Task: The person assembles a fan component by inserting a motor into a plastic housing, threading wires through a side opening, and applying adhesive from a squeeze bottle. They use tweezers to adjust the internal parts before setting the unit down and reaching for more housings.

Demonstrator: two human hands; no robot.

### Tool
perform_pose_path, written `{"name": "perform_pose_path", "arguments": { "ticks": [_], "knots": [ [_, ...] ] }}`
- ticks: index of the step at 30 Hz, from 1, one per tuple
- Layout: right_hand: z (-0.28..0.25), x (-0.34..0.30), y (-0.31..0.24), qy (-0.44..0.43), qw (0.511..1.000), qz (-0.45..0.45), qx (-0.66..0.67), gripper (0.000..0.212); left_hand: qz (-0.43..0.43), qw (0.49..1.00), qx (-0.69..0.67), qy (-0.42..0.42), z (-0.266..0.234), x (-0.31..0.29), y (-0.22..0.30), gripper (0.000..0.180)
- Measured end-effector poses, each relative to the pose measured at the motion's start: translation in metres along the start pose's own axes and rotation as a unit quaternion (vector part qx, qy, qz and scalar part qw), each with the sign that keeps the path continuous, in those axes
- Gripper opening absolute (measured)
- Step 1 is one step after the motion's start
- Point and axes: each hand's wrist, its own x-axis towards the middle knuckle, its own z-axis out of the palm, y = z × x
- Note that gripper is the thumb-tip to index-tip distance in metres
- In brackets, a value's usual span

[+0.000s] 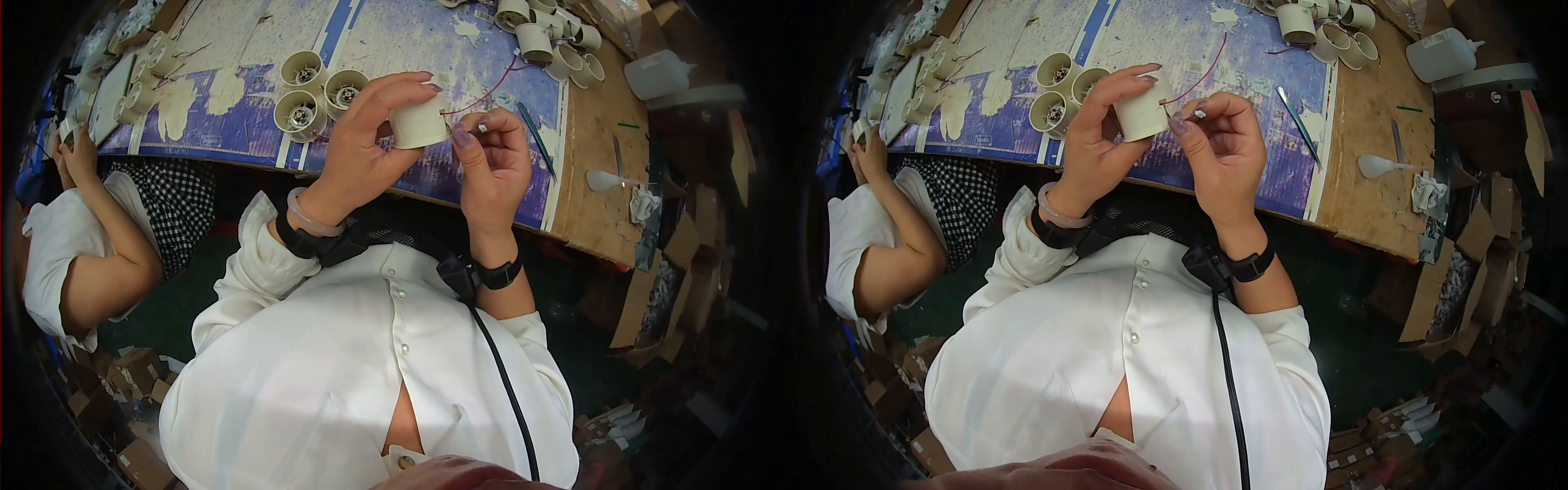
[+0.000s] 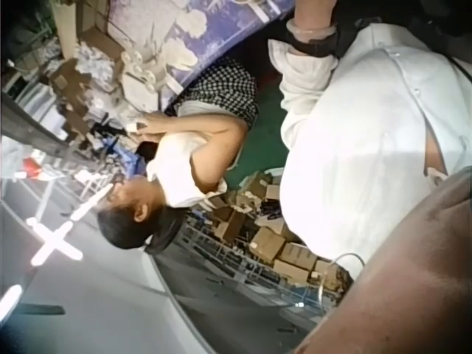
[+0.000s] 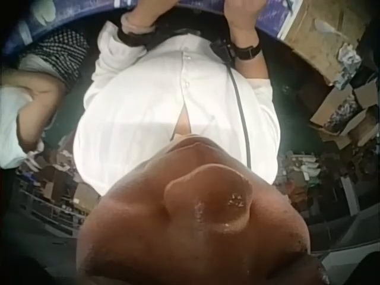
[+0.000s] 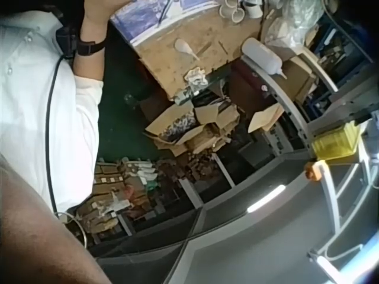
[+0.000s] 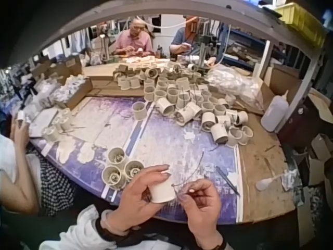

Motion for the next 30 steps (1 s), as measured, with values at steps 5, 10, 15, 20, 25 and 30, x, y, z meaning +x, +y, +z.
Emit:
{"name": "perform_pose_path", "arguments": {
  "ticks": [5, 10, 15, 20, 25, 30],
  "knots": [
    [0.003, 0.001, -0.008, 0.019, 0.998, 0.055, 0.038, 0.025, 0.054, 0.991, 0.117, -0.026, -0.005, 0.004, 0.004, 0.049],
    [0.005, 0.0, -0.01, 0.019, 0.996, 0.061, -0.056, 0.02, 0.132, 0.976, 0.173, -0.025, -0.006, 0.007, 0.003, 0.048],
    [0.002, 0.0, -0.006, 0.02, 0.998, 0.063, -0.023, 0.013, 0.146, 0.973, 0.176, -0.039, -0.007, 0.008, 0.005, 0.048],
    [0.002, 0.001, -0.007, 0.004, 0.998, 0.063, 0.011, 0.009, 0.109, 0.983, 0.14, -0.051, -0.009, 0.006, 0.0, 0.048],
    [-0.014, 0.004, -0.005, -0.093, 0.928, -0.158, -0.324, 0.009, 0.003, 0.998, 0.036, -0.042, -0.008, 0.002, 0.004, 0.047],
    [-0.012, 0.006, -0.004, -0.092, 0.927, -0.198, -0.307, 0.013, 0.019, 0.999, 0.023, -0.036, -0.009, 0.003, -0.001, 0.047]
  ]
}}
